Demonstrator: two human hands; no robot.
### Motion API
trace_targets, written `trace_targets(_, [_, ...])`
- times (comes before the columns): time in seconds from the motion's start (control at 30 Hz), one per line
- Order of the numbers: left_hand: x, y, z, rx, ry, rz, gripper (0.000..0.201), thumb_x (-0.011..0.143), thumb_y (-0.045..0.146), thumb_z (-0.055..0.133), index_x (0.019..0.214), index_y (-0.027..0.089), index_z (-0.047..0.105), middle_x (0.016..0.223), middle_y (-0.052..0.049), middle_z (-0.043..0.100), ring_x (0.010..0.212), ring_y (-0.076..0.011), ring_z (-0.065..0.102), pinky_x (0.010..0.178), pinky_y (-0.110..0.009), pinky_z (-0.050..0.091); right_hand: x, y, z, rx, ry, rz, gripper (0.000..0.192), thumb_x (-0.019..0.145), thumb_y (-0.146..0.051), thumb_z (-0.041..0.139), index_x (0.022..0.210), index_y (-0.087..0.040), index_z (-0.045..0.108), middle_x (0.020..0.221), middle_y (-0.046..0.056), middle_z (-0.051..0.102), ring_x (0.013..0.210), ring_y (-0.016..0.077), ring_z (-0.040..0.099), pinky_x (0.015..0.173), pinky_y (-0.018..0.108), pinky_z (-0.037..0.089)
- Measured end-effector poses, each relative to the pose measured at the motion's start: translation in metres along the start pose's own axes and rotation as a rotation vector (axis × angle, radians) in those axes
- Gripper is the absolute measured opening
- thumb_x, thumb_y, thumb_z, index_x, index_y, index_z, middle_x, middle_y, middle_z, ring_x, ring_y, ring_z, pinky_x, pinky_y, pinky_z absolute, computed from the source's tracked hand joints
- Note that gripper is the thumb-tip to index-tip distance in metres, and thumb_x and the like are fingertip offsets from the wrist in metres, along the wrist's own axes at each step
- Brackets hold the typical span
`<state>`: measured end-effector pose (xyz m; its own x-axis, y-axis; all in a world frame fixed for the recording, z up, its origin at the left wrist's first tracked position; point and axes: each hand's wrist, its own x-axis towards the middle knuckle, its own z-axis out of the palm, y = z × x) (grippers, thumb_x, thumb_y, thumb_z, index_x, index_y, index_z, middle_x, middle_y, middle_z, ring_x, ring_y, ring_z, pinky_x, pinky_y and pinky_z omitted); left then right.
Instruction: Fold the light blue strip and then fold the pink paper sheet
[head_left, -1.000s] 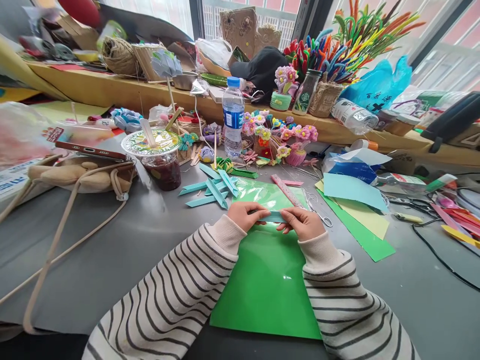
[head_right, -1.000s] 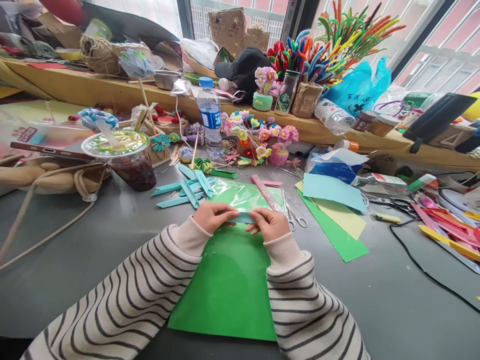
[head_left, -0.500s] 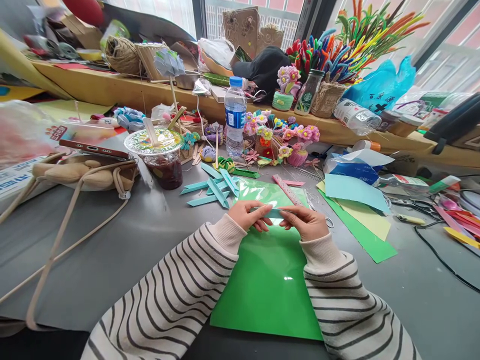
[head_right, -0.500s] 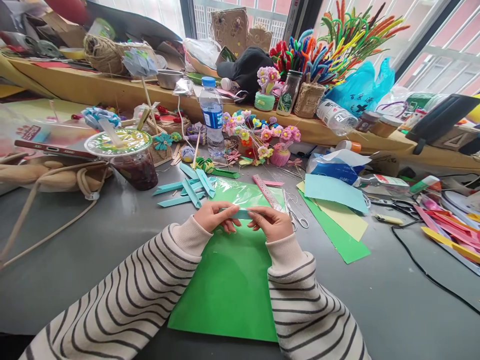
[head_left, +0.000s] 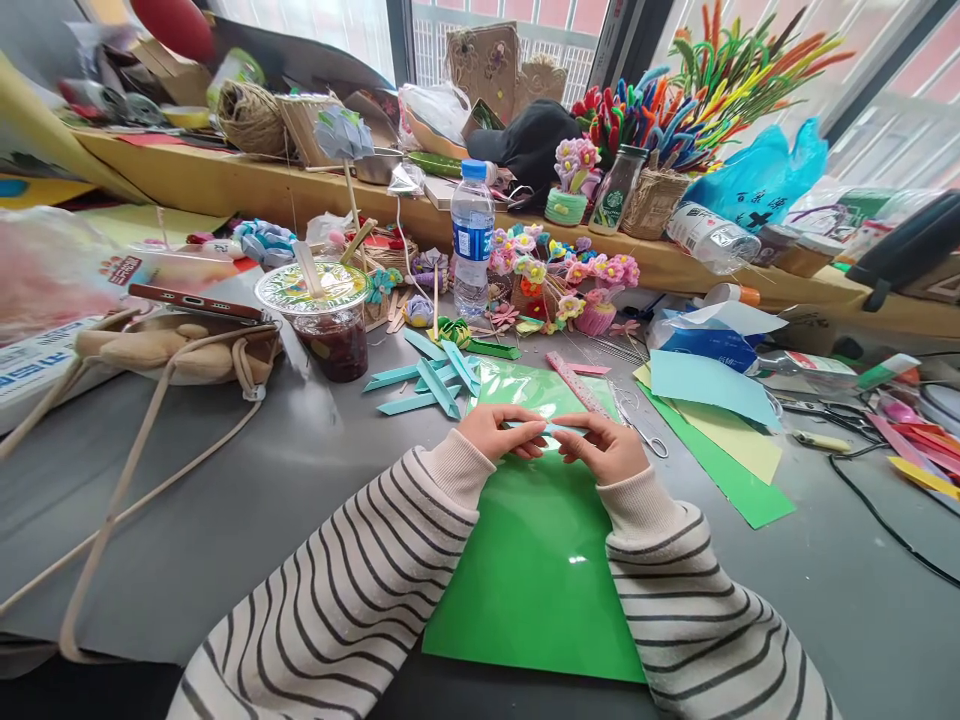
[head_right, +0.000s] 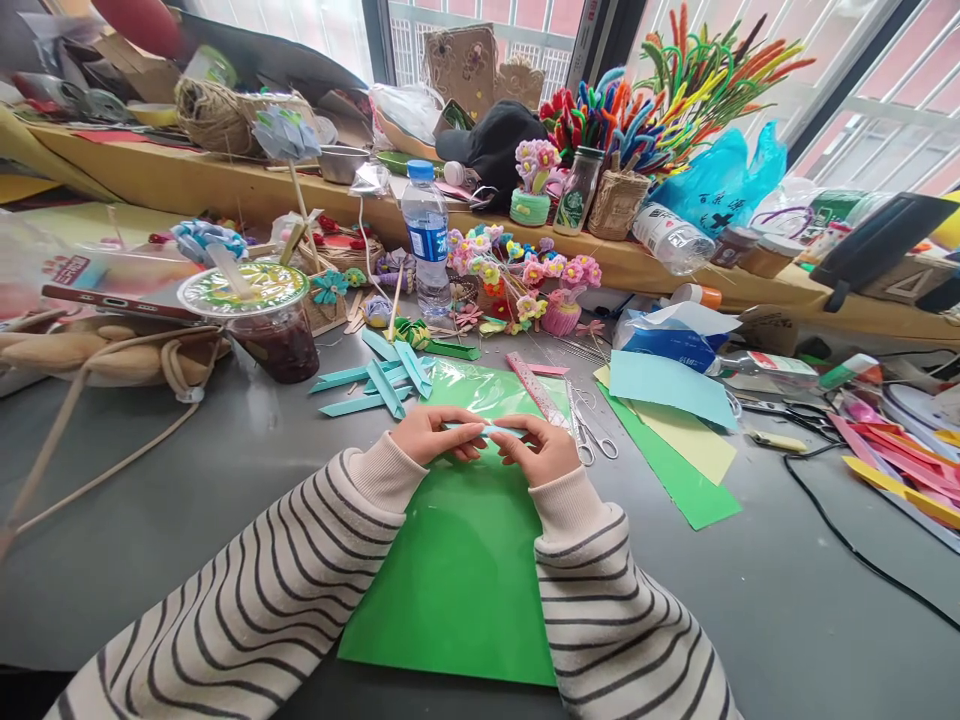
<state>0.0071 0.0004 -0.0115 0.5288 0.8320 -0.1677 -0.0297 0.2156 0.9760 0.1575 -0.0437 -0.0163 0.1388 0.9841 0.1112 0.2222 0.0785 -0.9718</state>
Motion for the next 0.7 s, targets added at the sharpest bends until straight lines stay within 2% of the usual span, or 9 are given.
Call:
trace_targets(0.17, [0.003,-0.003,0.001,0.06,0.044,0.044,0.03,0.053,0.03,0.066,0.074,0.009,0.061,0.05,-0.001,0.06,0.05,-0.0125,0.059,0.05,-0.021,0.049,0.001,0.0,-0.002,-0.019,0.01,0.026,0.023,0.056,-0.031,0.064,0.072,-0.014,0.061,0.057,0.001,0.06,0.041,0.0085,0.053,0.043,0.021,0.046])
trace_targets(0.37, [0.005,-0.007,0.0,0.032,0.111,0.08,0.02,0.054,0.023,0.066,0.068,0.009,0.06,0.05,0.0,0.06,0.049,-0.012,0.059,0.05,-0.022,0.05,0.003,0.002,-0.006,0.075,0.016,0.164,0.024,0.052,-0.029,0.067,0.069,-0.014,0.061,0.054,-0.001,0.059,0.046,0.01,0.057,0.047,0.021,0.049])
trace_targets(0.57, [0.005,-0.008,-0.001,0.056,0.174,0.107,0.018,0.056,0.023,0.065,0.068,0.01,0.061,0.054,-0.002,0.062,0.048,-0.0124,0.059,0.048,-0.023,0.05,0.002,0.002,-0.01,0.084,0.104,0.146,0.022,0.052,-0.03,0.067,0.067,-0.014,0.062,0.053,0.0,0.06,0.046,0.0111,0.058,0.048,0.021,0.049])
trace_targets(0.7, [0.004,-0.006,0.0,0.046,0.174,0.094,0.017,0.058,0.023,0.063,0.068,0.01,0.061,0.054,-0.002,0.062,0.047,-0.0117,0.058,0.047,-0.022,0.05,0.002,0.0,-0.011,0.053,0.084,0.147,0.022,0.053,-0.031,0.066,0.066,-0.013,0.061,0.054,0.001,0.061,0.045,0.0115,0.058,0.046,0.022,0.048])
